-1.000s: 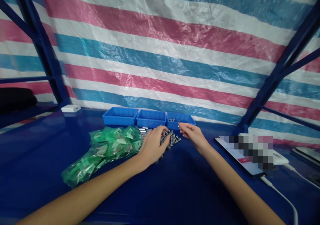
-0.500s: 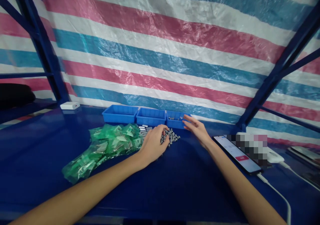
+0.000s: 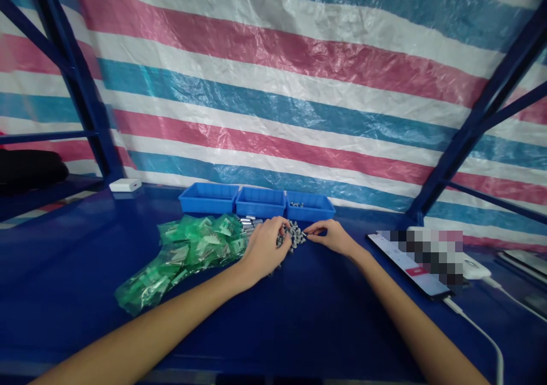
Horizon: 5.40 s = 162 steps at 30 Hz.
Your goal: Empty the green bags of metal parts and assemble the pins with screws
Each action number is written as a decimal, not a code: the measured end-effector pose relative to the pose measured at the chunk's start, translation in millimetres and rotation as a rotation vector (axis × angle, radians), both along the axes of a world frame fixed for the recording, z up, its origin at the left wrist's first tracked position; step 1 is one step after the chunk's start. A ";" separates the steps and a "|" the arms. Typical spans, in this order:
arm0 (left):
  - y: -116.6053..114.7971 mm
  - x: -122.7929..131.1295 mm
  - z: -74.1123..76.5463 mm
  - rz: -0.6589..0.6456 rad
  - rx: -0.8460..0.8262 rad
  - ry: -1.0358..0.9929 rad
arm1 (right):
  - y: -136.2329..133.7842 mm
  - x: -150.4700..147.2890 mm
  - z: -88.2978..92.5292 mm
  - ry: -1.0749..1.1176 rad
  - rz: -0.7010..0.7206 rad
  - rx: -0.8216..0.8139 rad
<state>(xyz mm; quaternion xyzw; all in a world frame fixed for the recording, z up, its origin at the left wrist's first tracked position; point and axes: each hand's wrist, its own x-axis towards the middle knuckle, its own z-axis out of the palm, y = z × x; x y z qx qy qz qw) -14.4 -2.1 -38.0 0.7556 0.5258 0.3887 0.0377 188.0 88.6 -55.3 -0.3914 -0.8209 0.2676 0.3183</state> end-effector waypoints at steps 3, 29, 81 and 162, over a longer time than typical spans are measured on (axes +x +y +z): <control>1.8 -0.5 -0.6 0.011 -0.011 -0.045 | 2.1 -0.3 -3.1 -0.014 -0.002 0.001; 7.9 -4.8 -5.2 0.013 0.031 0.057 | -38.2 -47.7 17.1 0.673 -0.299 -0.317; 8.5 -6.2 -3.6 0.018 0.131 -0.078 | -57.0 -58.9 20.5 0.649 -0.024 -0.595; 5.2 -4.8 -3.5 -0.055 -0.149 0.299 | -24.0 -22.9 6.0 -0.180 0.057 0.065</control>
